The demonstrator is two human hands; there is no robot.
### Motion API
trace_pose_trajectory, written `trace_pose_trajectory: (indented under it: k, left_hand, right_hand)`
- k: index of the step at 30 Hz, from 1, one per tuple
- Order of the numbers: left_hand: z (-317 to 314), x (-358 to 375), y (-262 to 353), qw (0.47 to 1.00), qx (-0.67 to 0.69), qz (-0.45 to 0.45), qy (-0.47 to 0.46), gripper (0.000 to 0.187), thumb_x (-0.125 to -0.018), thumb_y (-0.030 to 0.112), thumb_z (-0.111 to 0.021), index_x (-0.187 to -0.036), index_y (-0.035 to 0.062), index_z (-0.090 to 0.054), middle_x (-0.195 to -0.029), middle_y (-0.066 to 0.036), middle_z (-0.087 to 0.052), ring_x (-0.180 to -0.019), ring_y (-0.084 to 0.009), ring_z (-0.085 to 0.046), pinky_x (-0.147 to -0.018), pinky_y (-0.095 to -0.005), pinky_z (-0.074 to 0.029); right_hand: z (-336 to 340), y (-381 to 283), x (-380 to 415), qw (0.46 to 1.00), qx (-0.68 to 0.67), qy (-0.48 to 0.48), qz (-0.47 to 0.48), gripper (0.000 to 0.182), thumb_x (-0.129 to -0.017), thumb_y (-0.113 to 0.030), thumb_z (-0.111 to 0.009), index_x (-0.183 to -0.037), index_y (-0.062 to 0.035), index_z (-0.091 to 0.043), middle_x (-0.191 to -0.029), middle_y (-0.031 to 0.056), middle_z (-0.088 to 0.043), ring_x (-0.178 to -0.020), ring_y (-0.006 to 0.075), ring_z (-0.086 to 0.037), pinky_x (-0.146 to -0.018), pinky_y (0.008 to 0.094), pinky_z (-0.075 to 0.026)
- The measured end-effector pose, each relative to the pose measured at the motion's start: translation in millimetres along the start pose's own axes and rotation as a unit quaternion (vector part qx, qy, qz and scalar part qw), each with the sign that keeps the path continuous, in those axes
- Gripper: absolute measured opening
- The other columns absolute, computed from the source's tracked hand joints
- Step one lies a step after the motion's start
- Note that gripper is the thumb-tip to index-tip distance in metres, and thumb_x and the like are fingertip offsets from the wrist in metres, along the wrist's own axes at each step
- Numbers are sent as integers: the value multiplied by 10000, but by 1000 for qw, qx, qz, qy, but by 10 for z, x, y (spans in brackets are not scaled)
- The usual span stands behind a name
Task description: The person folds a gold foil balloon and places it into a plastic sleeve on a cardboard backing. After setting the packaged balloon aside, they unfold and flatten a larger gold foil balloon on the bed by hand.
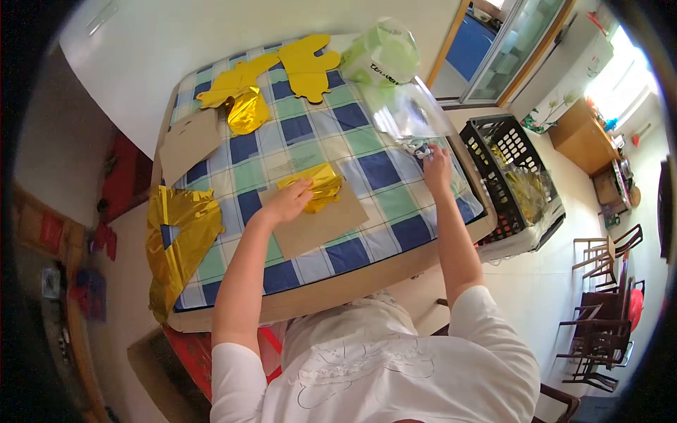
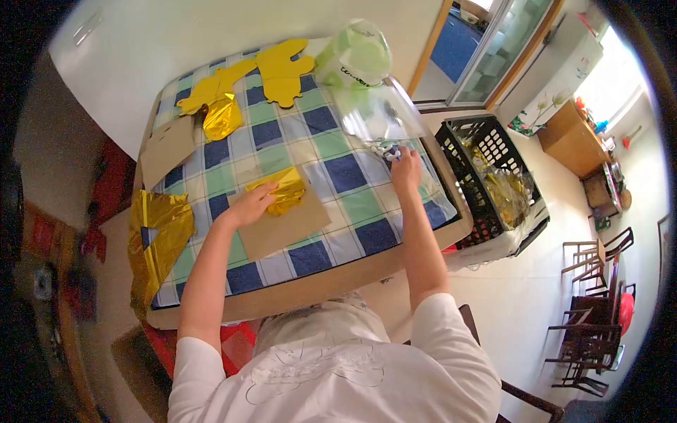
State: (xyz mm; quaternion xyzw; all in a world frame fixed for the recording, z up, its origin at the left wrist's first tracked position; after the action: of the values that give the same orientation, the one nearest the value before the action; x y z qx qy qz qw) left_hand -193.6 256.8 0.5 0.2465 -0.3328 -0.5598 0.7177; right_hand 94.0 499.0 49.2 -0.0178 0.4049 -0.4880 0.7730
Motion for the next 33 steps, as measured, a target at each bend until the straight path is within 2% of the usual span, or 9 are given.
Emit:
trace_pose_trajectory:
  k: [5, 8, 10, 13, 16, 22, 26, 29, 33]
  left_hand:
    - [17, 27, 25, 1000, 3, -6, -5, 489, -982, 270, -429, -1392, 4, -430, -1453, -173, -421, -1361, -280, -377, -1126, -319, -270]
    - [6, 30, 27, 1000, 0, -21, -4, 540, -966, 340, -390, -1390, 6, -424, -1431, -186, -434, -1329, -330, -404, -1110, -345, -307]
    - [27, 66, 81, 1000, 9, -15, 2, 498, -977, 291, -415, -1381, 1, -438, -1431, -184, -440, -1342, -303, -395, -1118, -331, -288]
    - [26, 58, 77, 1000, -11, -11, 10, 482, -981, 270, -426, -1377, -4, -442, -1429, -187, -442, -1348, -295, -389, -1124, -328, -277]
    - [40, 60, 88, 999, -9, -32, 22, 486, -964, 277, -418, -1363, 2, -457, -1393, -197, -466, -1302, -341, -425, -1095, -357, -319]
    - [20, 72, 94, 998, -20, -46, 49, 492, -949, 281, -440, -1352, -1, -460, -1379, -199, -473, -1260, -372, -457, -1070, -375, -353]
    - [14, 132, 222, 997, -51, -41, 28, 493, -938, 287, -469, -1371, 52, -458, -1431, -175, -424, -1310, -352, -413, -1099, -423, -310]
    - [-134, 288, 335, 958, -242, -109, 106, 475, -931, 296, -492, -1377, 133, -476, -1467, -148, -387, -1376, -322, -334, -1133, -486, -235]
    - [-225, 384, 336, 939, -276, -131, 157, 527, -926, 405, -520, -1401, 186, -450, -1508, -127, -323, -1417, -312, -254, -1151, -530, -169]
  right_hand:
    - [-161, -192, 24, 990, -74, -118, 27, 83, -785, -70, -660, -863, -44, -652, -879, 138, -618, -837, 330, -602, -737, 417, -485]
    - [-64, -1106, 526, 958, -166, -231, 37, 79, -803, -79, -659, -868, -34, -660, -831, 111, -605, -775, 241, -626, -693, 351, -496]
    - [-193, -1612, 949, 909, -265, -314, 70, 100, -825, -68, -638, -909, -21, -665, -874, 110, -628, -790, 270, -632, -718, 343, -507]
    - [-161, -2012, 1230, 908, -269, -316, 59, 311, -830, -64, -610, -1140, -50, -623, -993, 131, -649, -910, 297, -625, -786, 375, -502]
    - [9, -2076, 1392, 927, -214, -267, 152, 374, -860, -68, -572, -1233, -69, -582, -1158, 128, -625, -1065, 303, -583, -919, 422, -459]
    - [-62, -2508, 1684, 893, -175, -258, 323, 408, -862, -132, -566, -1248, -1, -552, -1255, 150, -563, -1234, 304, -487, -1095, 480, -316]
    - [-211, -2554, 1676, 889, -152, -288, 322, 414, -843, -127, -581, -1233, 6, -545, -1262, 149, -553, -1239, 309, -478, -1094, 462, -317]
    - [-132, -2371, 1696, 885, -196, -300, 296, 432, -792, -71, -627, -1215, -27, -555, -1257, 153, -548, -1231, 331, -477, -1085, 449, -332]
    - [205, -2093, 1609, 877, -234, -317, 275, 482, -770, -49, -649, -1241, -86, -556, -1271, 145, -544, -1237, 334, -471, -1097, 457, -321]
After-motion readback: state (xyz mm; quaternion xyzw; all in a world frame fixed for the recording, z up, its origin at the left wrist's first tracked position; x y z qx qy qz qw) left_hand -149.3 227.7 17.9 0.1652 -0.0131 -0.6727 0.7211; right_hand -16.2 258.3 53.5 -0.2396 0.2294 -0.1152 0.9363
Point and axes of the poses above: each hand's wrist, its own x-axis away from the middle knuckle, its own z-axis out of the back of the hand, y = z × x, the point moved 10 cm from there along -x, towards the middle knuckle
